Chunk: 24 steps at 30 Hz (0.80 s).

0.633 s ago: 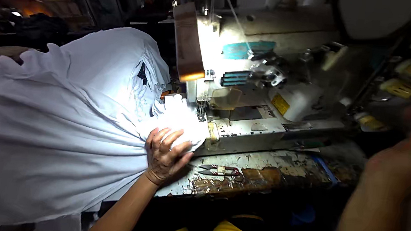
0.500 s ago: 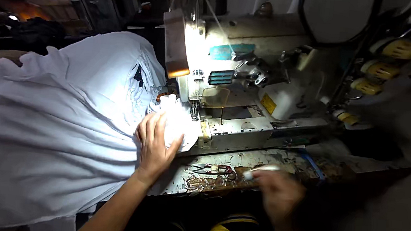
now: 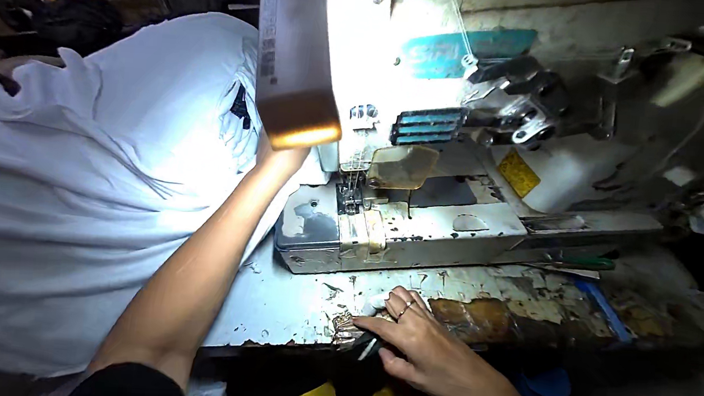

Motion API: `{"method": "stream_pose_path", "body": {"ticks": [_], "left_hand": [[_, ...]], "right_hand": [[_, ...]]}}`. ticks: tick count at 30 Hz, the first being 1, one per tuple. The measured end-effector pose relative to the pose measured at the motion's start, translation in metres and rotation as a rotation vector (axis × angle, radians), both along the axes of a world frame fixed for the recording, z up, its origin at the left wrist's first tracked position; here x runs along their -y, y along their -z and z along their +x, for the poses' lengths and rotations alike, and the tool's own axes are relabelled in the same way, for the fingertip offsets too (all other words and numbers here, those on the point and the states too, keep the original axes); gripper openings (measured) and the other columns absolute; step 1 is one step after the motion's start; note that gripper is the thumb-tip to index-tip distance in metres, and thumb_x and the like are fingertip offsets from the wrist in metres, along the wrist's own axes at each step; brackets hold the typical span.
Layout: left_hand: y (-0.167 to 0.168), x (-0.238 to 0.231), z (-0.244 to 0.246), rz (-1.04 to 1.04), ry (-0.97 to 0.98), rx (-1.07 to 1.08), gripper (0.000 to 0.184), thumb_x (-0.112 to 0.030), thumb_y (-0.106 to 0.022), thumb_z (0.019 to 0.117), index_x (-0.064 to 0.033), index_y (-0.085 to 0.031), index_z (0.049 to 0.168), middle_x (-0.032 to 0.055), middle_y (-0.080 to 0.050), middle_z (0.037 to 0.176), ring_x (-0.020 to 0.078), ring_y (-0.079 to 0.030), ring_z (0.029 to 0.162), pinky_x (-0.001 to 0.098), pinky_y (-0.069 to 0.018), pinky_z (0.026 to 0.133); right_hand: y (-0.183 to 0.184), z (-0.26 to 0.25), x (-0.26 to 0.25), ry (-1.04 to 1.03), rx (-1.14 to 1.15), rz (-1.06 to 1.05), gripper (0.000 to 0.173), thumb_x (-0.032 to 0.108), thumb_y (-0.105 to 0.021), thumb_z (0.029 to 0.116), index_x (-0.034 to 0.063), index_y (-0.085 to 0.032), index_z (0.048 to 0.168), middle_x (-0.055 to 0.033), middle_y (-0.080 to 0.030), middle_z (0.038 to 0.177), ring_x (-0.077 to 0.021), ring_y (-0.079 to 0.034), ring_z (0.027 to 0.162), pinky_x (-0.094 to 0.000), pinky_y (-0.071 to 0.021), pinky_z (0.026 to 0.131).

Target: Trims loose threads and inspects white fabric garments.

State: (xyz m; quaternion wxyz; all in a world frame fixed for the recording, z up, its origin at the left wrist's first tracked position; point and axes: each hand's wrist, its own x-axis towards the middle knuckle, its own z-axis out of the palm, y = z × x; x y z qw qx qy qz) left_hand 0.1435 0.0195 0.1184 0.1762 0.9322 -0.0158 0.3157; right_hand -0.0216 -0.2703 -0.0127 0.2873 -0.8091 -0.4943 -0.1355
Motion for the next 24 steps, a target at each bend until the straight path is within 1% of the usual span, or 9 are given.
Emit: {"method": "stream_pose_path", "body": {"ticks": [2,4,7,10,12,15,19,21,24], "left_hand": [[-0.017,0.002,-0.072,-0.375,0.100,-0.092,0.030,-0.018,-0.055,0.1048,0.0014,-0.064,0.126,0.0139,-0.069,0.120,0.0156,-0.064,0.116,0.0392,-0.0493,0.104],[-0.024,0.004,-0.130,-0.565,0.139,-0.152,0.024,-0.019,-0.046,0.1090,-0.0055,-0.065,0.103,-0.0004,-0.062,0.083,0.0007,-0.058,0.073,0.0212,-0.0501,0.069],[-0.015,0.003,-0.171,-0.742,0.176,-0.262,0.029,-0.022,-0.046,0.1096,-0.0148,-0.060,0.085,-0.0058,-0.053,0.062,0.0000,-0.048,0.049,0.0157,-0.0413,0.046],[-0.009,-0.001,-0.173,-0.803,0.186,-0.251,0.031,-0.028,-0.046,0.1099,-0.0155,-0.061,0.086,-0.0059,-0.057,0.066,0.0005,-0.054,0.055,0.0175,-0.0456,0.052],[-0.001,-0.005,-0.170,-0.812,0.186,-0.209,0.033,-0.030,-0.045,0.1100,-0.0146,-0.062,0.086,-0.0052,-0.057,0.068,0.0012,-0.054,0.058,0.0188,-0.0464,0.054],[0.014,-0.007,-0.167,-0.758,0.210,-0.060,0.033,-0.026,-0.047,0.1094,-0.0137,-0.060,0.082,-0.0068,-0.051,0.066,0.0003,-0.048,0.057,0.0178,-0.0414,0.055],[0.040,-0.009,-0.161,-0.633,0.306,0.217,0.028,-0.018,-0.049,0.1068,-0.0101,-0.060,0.083,-0.0115,-0.048,0.066,-0.0064,-0.047,0.060,0.0122,-0.0404,0.058],[0.048,-0.007,-0.165,-0.617,0.331,0.290,0.027,-0.016,-0.049,0.1066,-0.0077,-0.060,0.083,-0.0114,-0.047,0.067,-0.0079,-0.046,0.060,0.0105,-0.0394,0.059],[0.053,-0.013,-0.171,-0.661,0.371,0.368,0.026,-0.012,-0.048,0.1062,-0.0083,-0.058,0.083,-0.0143,-0.048,0.068,-0.0120,-0.046,0.063,0.0071,-0.0402,0.062]], "right_hand": [[0.011,0.001,0.005,-0.024,0.063,0.068,0.030,0.024,-0.059,0.0932,0.0243,-0.076,0.118,-0.0064,-0.066,0.091,-0.0256,-0.063,0.094,-0.0422,-0.0504,0.094],[0.021,0.001,0.003,0.012,0.110,0.189,0.026,0.026,-0.056,0.1019,0.0227,-0.077,0.117,-0.0059,-0.067,0.091,-0.0230,-0.065,0.099,-0.0354,-0.0505,0.098],[0.016,0.008,-0.005,0.086,0.193,0.442,0.031,0.028,-0.048,0.1083,0.0123,-0.074,0.116,-0.0084,-0.063,0.077,-0.0176,-0.062,0.074,-0.0268,-0.0516,0.071],[-0.030,0.004,-0.016,0.193,0.189,0.450,0.056,0.049,-0.032,0.1102,0.0120,-0.067,0.133,-0.0112,-0.061,0.085,-0.0148,-0.058,0.070,-0.0245,-0.0480,0.063],[-0.057,-0.001,-0.024,0.301,0.256,0.366,0.062,0.055,-0.030,0.1090,0.0136,-0.071,0.130,-0.0099,-0.060,0.078,-0.0159,-0.055,0.060,-0.0278,-0.0430,0.051],[-0.088,-0.001,-0.048,0.523,0.435,0.170,0.042,0.041,-0.049,0.1049,0.0141,-0.078,0.120,-0.0102,-0.062,0.075,-0.0232,-0.058,0.056,-0.0340,-0.0411,0.045],[-0.110,0.028,-0.097,0.632,0.471,-0.030,0.020,0.021,-0.068,0.0932,0.0025,-0.074,0.098,-0.0150,-0.067,0.089,-0.0292,-0.066,0.062,-0.0402,-0.0474,0.044],[-0.110,0.041,-0.106,0.603,0.427,-0.048,0.016,0.017,-0.068,0.0942,0.0025,-0.071,0.089,-0.0150,-0.067,0.088,-0.0288,-0.064,0.058,-0.0420,-0.0476,0.043],[-0.103,0.022,-0.089,0.597,0.400,0.017,0.024,0.024,-0.059,0.0998,0.0078,-0.073,0.091,-0.0108,-0.068,0.083,-0.0279,-0.066,0.060,-0.0428,-0.0476,0.045]]}}
